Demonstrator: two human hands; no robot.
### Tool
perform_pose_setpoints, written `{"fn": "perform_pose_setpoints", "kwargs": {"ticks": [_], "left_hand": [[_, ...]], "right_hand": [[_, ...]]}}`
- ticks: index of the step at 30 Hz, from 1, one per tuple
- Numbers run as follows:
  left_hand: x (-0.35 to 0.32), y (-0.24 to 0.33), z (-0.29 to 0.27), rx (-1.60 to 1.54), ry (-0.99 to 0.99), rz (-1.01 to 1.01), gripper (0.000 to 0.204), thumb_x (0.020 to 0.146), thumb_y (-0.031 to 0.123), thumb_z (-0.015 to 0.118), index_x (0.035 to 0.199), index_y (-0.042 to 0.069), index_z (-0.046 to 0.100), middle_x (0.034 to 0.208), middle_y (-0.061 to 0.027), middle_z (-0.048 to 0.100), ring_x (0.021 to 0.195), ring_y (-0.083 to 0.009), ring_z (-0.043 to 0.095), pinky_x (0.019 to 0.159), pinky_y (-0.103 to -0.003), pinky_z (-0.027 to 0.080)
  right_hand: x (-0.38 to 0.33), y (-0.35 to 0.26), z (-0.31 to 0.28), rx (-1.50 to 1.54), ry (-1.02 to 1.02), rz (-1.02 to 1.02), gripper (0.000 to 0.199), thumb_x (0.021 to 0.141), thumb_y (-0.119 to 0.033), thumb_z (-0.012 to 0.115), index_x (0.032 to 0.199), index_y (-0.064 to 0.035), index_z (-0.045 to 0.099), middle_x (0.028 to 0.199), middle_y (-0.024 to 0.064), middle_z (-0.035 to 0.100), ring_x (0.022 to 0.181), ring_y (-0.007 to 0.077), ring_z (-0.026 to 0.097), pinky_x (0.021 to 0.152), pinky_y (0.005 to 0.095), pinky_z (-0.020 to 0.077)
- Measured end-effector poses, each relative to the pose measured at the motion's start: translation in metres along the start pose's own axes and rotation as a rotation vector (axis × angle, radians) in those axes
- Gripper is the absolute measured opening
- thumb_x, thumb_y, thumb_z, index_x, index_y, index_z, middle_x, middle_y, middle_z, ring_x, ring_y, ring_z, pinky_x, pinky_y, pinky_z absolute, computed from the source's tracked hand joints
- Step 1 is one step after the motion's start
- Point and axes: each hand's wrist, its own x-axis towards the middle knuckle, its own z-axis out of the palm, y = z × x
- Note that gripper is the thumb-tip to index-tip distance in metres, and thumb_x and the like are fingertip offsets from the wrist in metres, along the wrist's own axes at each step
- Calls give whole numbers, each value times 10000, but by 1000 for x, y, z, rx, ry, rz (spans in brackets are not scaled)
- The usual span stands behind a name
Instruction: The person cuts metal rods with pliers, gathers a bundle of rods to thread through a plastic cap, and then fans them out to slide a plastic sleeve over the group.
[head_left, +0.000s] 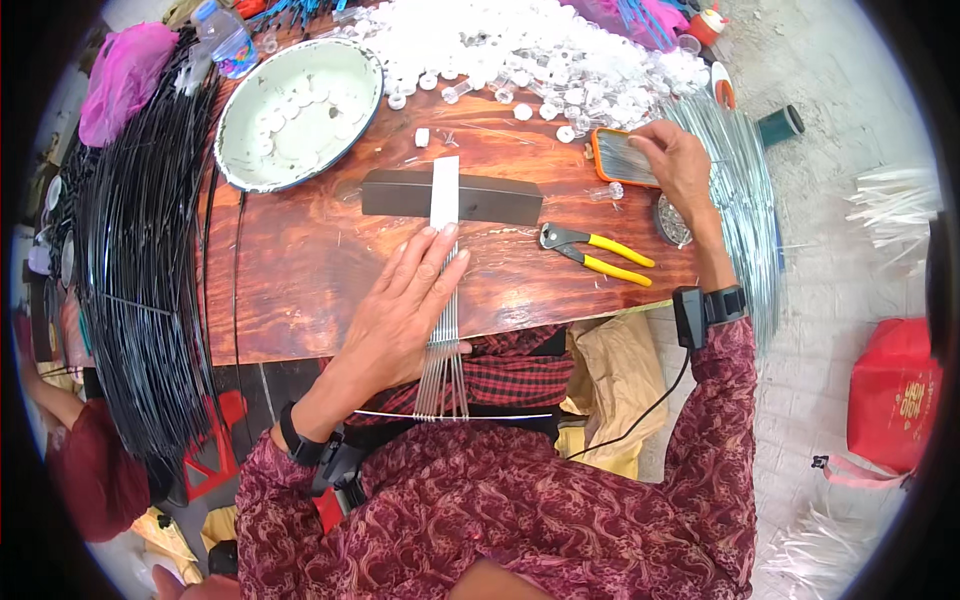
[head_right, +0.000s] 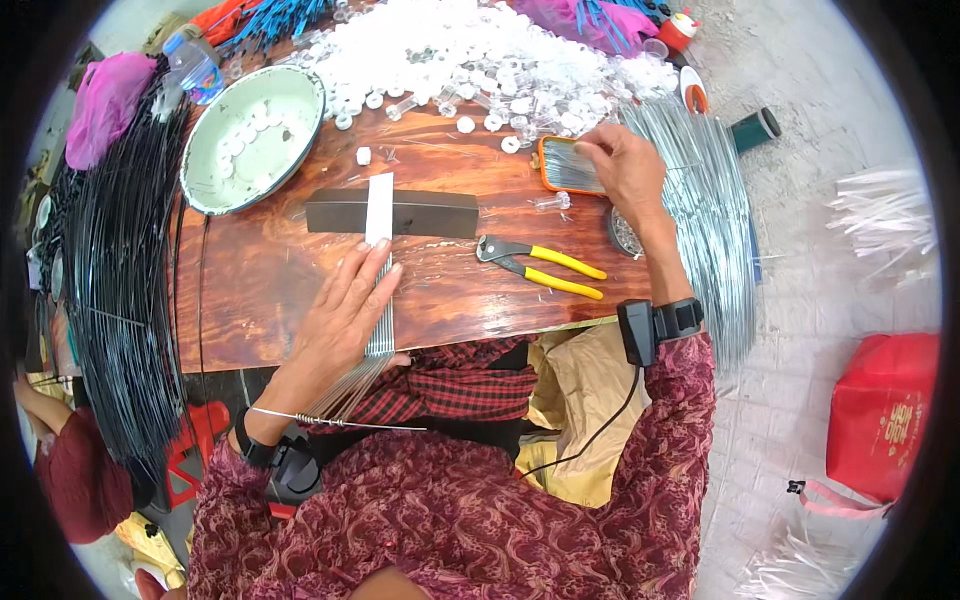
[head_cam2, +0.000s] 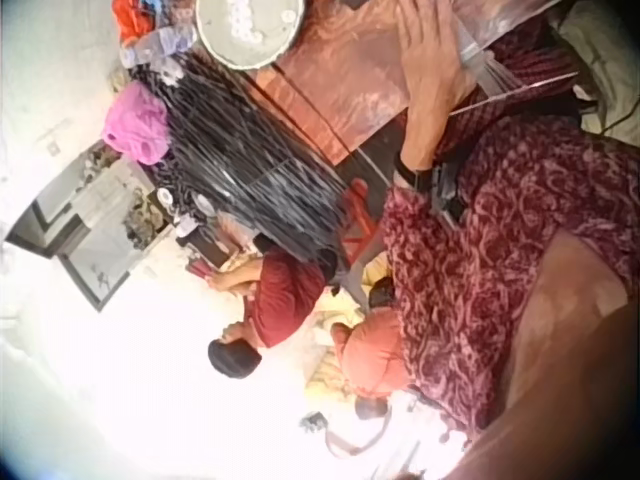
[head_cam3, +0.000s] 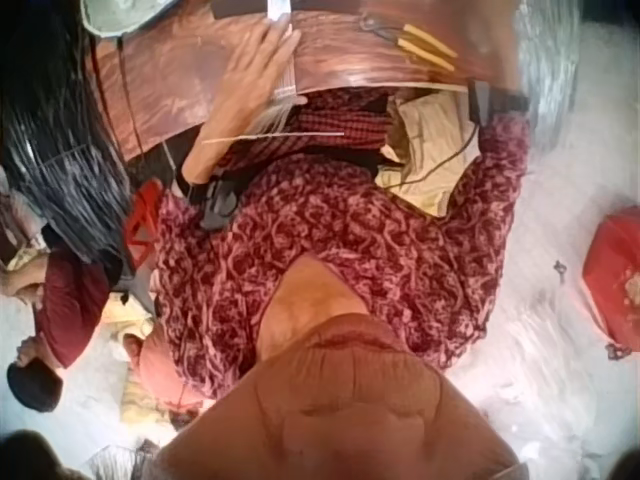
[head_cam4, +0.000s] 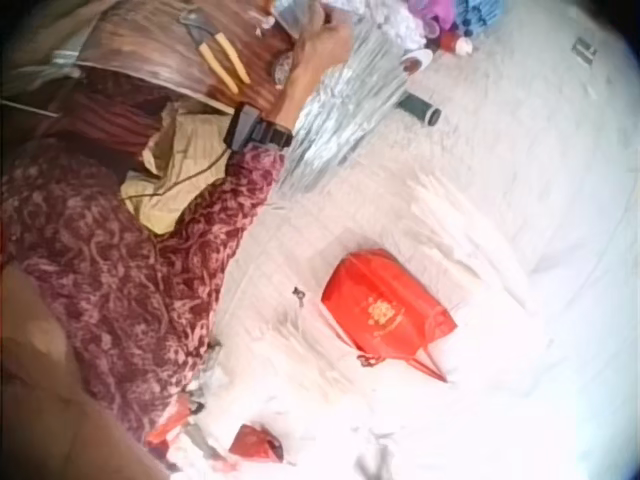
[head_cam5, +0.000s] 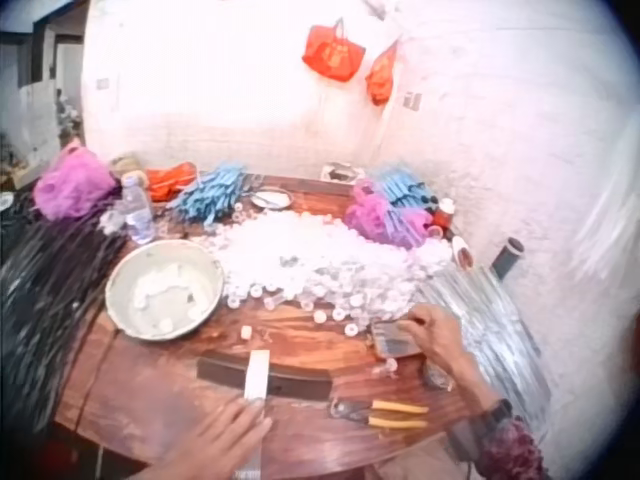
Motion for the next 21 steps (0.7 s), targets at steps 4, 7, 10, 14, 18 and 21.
{"fn": "perform_pose_setpoints", "kwargs": {"ticks": [4,7,10,14,18,21], "left_hand": [[3,2,0,3,4,17,987,758,480,770,1532,24,359,1634,-194,259,1508,-389,246,1234,-493,242],[0,2,-1,-21,7,0,996,743,454,789,1530,21,359,1633,-196,258,1507,-389,249,1238,-489,238],[1,2,-3,-64,6,-5,958,765,465,760,1524,28,373,1626,-196,268,1501,-395,254,1233,-496,246],[2,1,-3,-37,-23,5,923,791,457,746,1523,33,377,1620,-198,272,1498,-406,254,1226,-503,258],[0,0,-2,-42,-11,6,929,781,428,768,1520,23,376,1617,-202,275,1498,-406,254,1228,-500,258],[0,-1,-3,-73,6,27,932,773,419,776,1514,15,379,1616,-203,274,1499,-405,254,1229,-502,257]], "right_hand": [[10,-13,6,-23,182,-240,215,914,-282,709,985,-79,703,884,69,716,764,273,680,661,343,510],[12,-71,18,261,-47,-208,220,957,-283,664,990,-66,683,851,54,699,762,210,668,673,335,504],[7,-117,40,539,-412,-98,223,979,-271,630,1011,-60,693,888,47,694,826,166,648,729,337,505],[8,-133,66,708,-624,3,255,972,-268,632,1072,-45,703,983,59,694,935,156,632,824,330,500],[6,-133,74,777,-622,29,241,962,-231,653,1105,-48,719,986,51,688,915,134,621,811,302,496],[4,-136,72,784,-628,74,244,962,-209,651,1113,-33,725,945,26,680,850,104,596,759,277,487]]}}
